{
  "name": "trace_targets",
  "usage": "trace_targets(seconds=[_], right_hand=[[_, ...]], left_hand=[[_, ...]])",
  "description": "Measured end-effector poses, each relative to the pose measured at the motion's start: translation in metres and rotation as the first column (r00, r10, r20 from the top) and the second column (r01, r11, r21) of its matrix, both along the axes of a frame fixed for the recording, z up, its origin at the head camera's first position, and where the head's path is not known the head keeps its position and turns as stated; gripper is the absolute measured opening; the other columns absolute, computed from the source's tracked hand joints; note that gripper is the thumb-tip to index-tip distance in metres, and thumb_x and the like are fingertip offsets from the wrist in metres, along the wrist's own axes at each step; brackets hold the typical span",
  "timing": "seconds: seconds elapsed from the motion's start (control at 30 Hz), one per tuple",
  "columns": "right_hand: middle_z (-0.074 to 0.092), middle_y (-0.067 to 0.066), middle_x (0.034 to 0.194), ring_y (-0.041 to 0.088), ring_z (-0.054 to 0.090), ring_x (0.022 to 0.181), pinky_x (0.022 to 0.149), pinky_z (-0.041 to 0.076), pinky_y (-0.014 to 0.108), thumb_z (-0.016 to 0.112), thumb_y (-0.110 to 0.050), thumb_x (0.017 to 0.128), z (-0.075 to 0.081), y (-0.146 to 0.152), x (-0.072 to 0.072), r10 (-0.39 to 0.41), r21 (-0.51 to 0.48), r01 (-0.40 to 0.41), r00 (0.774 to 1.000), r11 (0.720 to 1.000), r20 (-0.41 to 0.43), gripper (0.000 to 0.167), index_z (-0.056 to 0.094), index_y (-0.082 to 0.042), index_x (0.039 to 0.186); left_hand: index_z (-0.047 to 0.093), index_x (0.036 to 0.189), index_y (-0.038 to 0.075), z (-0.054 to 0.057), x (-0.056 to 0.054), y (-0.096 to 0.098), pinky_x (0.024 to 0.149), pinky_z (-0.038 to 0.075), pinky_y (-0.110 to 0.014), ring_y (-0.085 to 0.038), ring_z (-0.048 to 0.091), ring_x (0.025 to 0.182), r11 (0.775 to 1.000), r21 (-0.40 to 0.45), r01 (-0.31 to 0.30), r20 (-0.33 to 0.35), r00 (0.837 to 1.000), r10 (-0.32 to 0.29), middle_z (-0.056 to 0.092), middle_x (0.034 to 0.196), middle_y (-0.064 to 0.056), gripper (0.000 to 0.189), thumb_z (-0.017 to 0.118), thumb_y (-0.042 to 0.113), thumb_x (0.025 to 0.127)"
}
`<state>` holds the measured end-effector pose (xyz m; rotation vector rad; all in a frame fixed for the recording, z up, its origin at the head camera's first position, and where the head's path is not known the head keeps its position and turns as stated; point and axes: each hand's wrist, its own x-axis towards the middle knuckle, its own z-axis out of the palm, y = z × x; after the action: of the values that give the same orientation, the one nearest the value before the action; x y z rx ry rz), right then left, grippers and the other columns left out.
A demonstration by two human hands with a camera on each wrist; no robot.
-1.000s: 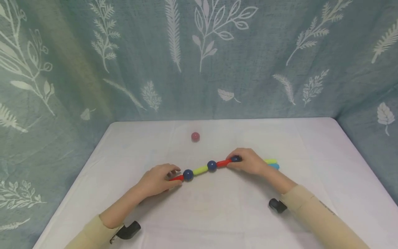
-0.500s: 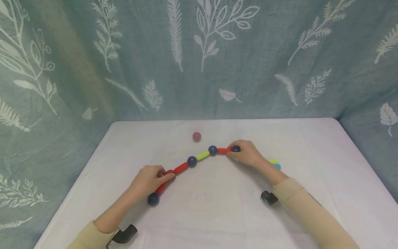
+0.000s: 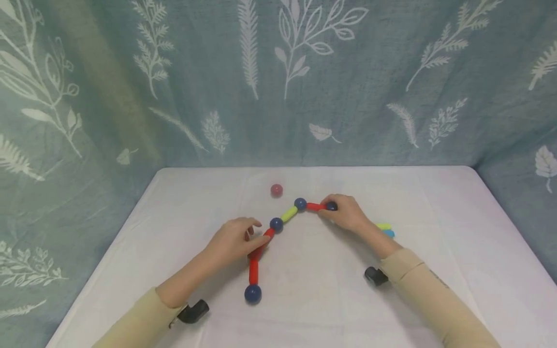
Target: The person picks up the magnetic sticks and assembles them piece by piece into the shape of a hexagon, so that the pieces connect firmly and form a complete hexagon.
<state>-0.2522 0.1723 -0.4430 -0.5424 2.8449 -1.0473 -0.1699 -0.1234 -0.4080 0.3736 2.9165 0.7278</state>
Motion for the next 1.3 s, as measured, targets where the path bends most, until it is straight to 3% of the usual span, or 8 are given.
trace_targets(seconds=[0.33,0.5,0.57,0.7,0.77,0.87,1.13,1.3], right_hand=[[0.069,0.01,0.1,0.029,0.061,0.095,0.084,0.047,0.047,0.073,-0.02,0.088,0.0,-0.004,0.003,0.053,-0.024,-0.053,0.998,0.998,-0.02,0.019,0.071,-0.006,0.102],[0.069,0.008,0.103,0.028,0.061,0.099,0.086,0.047,0.046,0.073,-0.021,0.088,-0.002,-0.007,0.004,0.069,-0.016,-0.069,0.998,0.997,-0.004,0.02,0.071,-0.008,0.103],[0.069,0.008,0.104,0.028,0.061,0.099,0.086,0.047,0.047,0.073,-0.021,0.088,-0.002,-0.008,0.004,0.07,-0.013,-0.07,0.998,0.997,-0.006,0.02,0.071,-0.009,0.103],[0.069,0.008,0.103,0.027,0.061,0.098,0.086,0.047,0.046,0.073,-0.022,0.088,-0.001,-0.009,0.004,0.071,-0.011,-0.071,0.997,0.997,-0.002,0.02,0.071,-0.01,0.103],[0.069,0.007,0.103,0.027,0.061,0.099,0.087,0.047,0.046,0.073,-0.022,0.088,-0.001,-0.008,0.003,0.072,-0.013,-0.072,0.997,0.997,0.003,0.02,0.071,-0.01,0.104],[0.069,0.008,0.104,0.028,0.061,0.1,0.087,0.048,0.047,0.073,-0.021,0.088,0.0,-0.008,0.002,0.068,-0.02,-0.068,0.998,0.998,0.004,0.02,0.072,-0.009,0.104],[0.07,0.01,0.104,0.031,0.062,0.103,0.089,0.047,0.048,0.074,-0.019,0.087,-0.001,-0.013,-0.003,0.085,-0.053,-0.087,0.996,0.995,-0.031,0.022,0.072,-0.006,0.105],[0.07,0.01,0.104,0.03,0.062,0.101,0.089,0.048,0.047,0.075,-0.019,0.087,-0.002,-0.016,-0.004,0.095,-0.07,-0.097,0.995,0.993,-0.033,0.023,0.072,-0.005,0.105]], left_hand=[[0.062,0.101,0.003,-0.016,-0.038,0.017,0.048,0.045,-0.025,-0.015,0.056,0.055,0.999,-0.035,-0.01,0.031,0.999,0.012,0.059,0.069,-0.005,0.026,0.069,0.025,0.088],[0.056,0.129,0.002,-0.014,-0.026,0.0,0.089,0.051,-0.038,-0.025,0.06,0.106,0.985,-0.087,0.151,-0.09,0.983,-0.158,0.061,0.119,-0.015,0.055,0.07,0.036,0.088],[0.054,0.136,0.007,-0.01,-0.019,-0.009,0.104,0.04,-0.042,-0.028,0.049,0.126,0.917,-0.14,0.373,-0.127,0.912,-0.39,0.052,0.137,-0.014,0.068,0.073,0.046,0.083],[0.067,0.121,0.017,-0.003,-0.001,-0.021,0.11,0.033,-0.037,-0.02,0.048,0.127,0.655,-0.189,0.732,-0.092,0.651,-0.754,0.06,0.128,-0.001,0.06,0.079,0.053,0.075],[0.071,0.112,0.02,-0.003,0.009,-0.02,0.107,0.036,-0.034,-0.013,0.055,0.115,0.602,-0.204,0.772,-0.077,0.6,-0.796,0.066,0.111,0.005,0.049,0.078,0.052,0.076],[0.073,0.108,0.021,-0.008,0.022,-0.01,0.099,0.042,-0.03,-0.005,0.059,0.097,0.625,-0.255,0.738,-0.119,0.617,-0.778,0.067,0.099,0.011,0.039,0.072,0.051,0.083],[0.071,0.103,0.019,-0.017,0.043,0.037,0.063,0.035,-0.014,-0.002,0.049,0.072,0.763,-0.286,0.579,-0.213,0.738,-0.64,0.06,0.086,0.011,0.037,0.065,0.053,0.088],[0.073,0.097,0.018,-0.018,0.049,0.055,0.055,0.033,-0.013,-0.001,0.047,0.067,0.795,-0.328,0.511,-0.216,0.779,-0.589,0.059,0.081,0.01,0.038,0.065,0.054,0.088]])
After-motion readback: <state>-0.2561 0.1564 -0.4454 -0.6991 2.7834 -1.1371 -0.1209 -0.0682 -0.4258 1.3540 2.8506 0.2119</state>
